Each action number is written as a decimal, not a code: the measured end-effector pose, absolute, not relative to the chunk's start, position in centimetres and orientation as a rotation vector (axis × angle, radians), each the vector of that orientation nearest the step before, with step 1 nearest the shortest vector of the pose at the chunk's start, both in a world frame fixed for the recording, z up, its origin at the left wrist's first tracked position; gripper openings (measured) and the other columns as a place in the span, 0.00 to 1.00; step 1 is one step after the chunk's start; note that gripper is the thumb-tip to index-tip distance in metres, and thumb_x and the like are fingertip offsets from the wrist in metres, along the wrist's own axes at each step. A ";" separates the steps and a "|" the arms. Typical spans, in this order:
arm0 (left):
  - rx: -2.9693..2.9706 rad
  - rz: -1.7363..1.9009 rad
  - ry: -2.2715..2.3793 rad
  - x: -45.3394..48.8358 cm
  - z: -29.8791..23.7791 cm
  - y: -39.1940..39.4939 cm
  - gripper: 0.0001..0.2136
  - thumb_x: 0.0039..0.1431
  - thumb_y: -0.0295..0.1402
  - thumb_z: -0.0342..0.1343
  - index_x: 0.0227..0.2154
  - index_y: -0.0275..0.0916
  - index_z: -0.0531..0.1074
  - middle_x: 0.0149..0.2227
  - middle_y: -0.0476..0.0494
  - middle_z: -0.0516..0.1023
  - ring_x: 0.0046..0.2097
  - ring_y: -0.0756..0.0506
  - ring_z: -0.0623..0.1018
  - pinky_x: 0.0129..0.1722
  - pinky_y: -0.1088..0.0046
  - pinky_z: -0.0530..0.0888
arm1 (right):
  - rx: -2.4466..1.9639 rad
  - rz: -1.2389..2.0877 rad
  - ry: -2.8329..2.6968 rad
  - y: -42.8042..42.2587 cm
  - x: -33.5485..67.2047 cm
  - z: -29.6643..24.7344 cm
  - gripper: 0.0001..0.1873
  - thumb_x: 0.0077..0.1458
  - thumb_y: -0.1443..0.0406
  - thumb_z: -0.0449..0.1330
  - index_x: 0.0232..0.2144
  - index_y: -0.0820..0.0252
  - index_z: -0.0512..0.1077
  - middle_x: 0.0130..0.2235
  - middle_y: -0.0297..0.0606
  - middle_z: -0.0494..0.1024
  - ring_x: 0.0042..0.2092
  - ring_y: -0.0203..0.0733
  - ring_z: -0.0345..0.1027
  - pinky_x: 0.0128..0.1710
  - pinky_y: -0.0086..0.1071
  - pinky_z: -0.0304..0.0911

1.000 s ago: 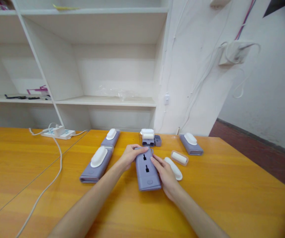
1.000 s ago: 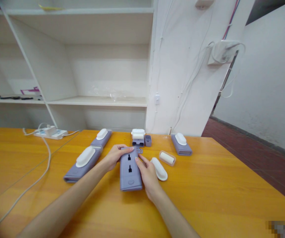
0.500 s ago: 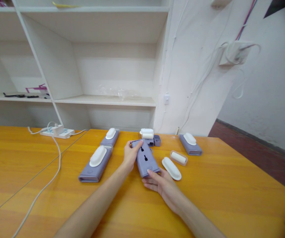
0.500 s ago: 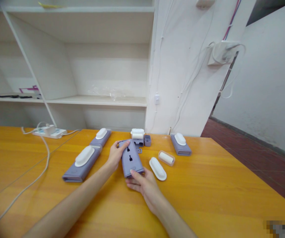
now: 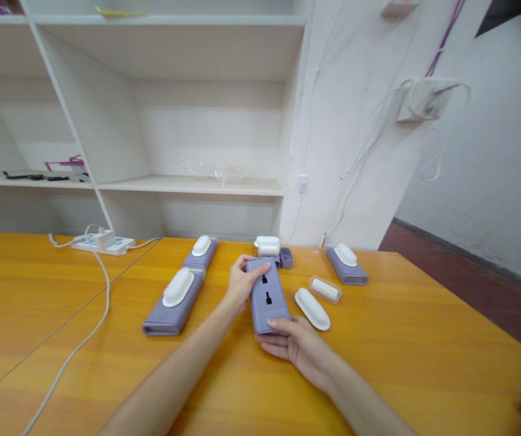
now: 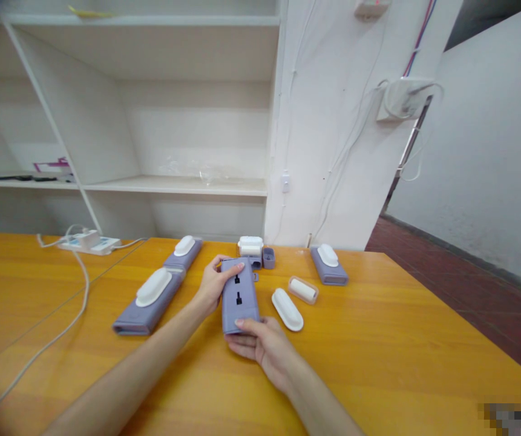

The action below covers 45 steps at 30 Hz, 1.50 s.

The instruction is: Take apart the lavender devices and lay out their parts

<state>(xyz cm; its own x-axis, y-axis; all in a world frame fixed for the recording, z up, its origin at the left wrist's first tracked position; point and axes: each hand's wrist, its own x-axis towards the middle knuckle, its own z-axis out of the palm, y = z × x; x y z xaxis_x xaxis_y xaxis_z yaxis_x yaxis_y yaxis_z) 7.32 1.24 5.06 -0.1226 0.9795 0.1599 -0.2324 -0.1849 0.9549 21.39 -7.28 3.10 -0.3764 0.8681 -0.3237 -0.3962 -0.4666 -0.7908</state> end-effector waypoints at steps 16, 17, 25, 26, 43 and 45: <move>1.133 1.488 1.008 7.5 6.4 1.1 0.20 0.35 0.42 0.67 0.30 0.38 0.67 0.26 0.50 0.74 0.27 0.50 0.74 0.28 0.76 0.70 | -0.954 1.909 -0.807 -7.1 21.6 3.0 0.20 0.45 0.63 0.62 0.40 0.65 0.63 0.38 0.48 0.78 0.36 0.47 0.75 0.42 0.43 0.67; 1.125 1.482 1.008 7.5 6.2 1.1 0.21 0.35 0.42 0.67 0.30 0.38 0.67 0.26 0.50 0.74 0.27 0.50 0.74 0.28 0.76 0.70 | -0.991 1.897 -0.816 -7.1 21.5 3.1 0.20 0.45 0.62 0.62 0.40 0.65 0.63 0.37 0.48 0.78 0.35 0.47 0.75 0.40 0.42 0.68; 1.031 1.503 1.043 7.8 4.8 1.1 0.20 0.38 0.44 0.65 0.31 0.39 0.67 0.25 0.52 0.73 0.24 0.51 0.72 0.26 0.77 0.68 | -1.193 1.755 -0.890 -7.4 20.9 3.3 0.18 0.47 0.58 0.60 0.36 0.67 0.66 0.32 0.49 0.79 0.29 0.44 0.75 0.32 0.36 0.69; 1.031 1.489 1.032 7.8 5.1 1.1 0.21 0.38 0.44 0.65 0.32 0.39 0.67 0.25 0.52 0.73 0.25 0.51 0.73 0.26 0.77 0.69 | -1.130 1.753 -0.892 -7.4 20.9 3.2 0.19 0.46 0.59 0.61 0.38 0.67 0.66 0.33 0.49 0.79 0.30 0.45 0.75 0.34 0.37 0.69; 1.034 1.505 1.072 8.7 7.2 1.2 0.21 0.39 0.43 0.64 0.35 0.40 0.67 0.25 0.52 0.72 0.24 0.50 0.72 0.26 0.75 0.69 | -0.821 1.705 -0.922 -6.7 21.2 3.1 0.17 0.45 0.63 0.62 0.39 0.67 0.69 0.36 0.43 0.77 0.34 0.40 0.72 0.35 0.35 0.68; 1.035 1.520 1.101 8.9 7.7 1.2 0.20 0.39 0.42 0.64 0.35 0.40 0.67 0.24 0.52 0.71 0.25 0.50 0.71 0.26 0.75 0.69 | -0.799 1.714 -0.926 -6.7 21.1 3.1 0.16 0.46 0.63 0.61 0.38 0.67 0.69 0.34 0.42 0.77 0.32 0.39 0.71 0.33 0.34 0.68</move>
<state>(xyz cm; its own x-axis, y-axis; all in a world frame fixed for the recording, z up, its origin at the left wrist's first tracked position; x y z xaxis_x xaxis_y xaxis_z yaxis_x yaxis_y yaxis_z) 8.86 1.19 7.75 -0.1819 0.9786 0.0961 -0.2135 -0.1347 0.9676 21.14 -6.75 3.13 -0.2928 0.9521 -0.0879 -0.4486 -0.2179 -0.8667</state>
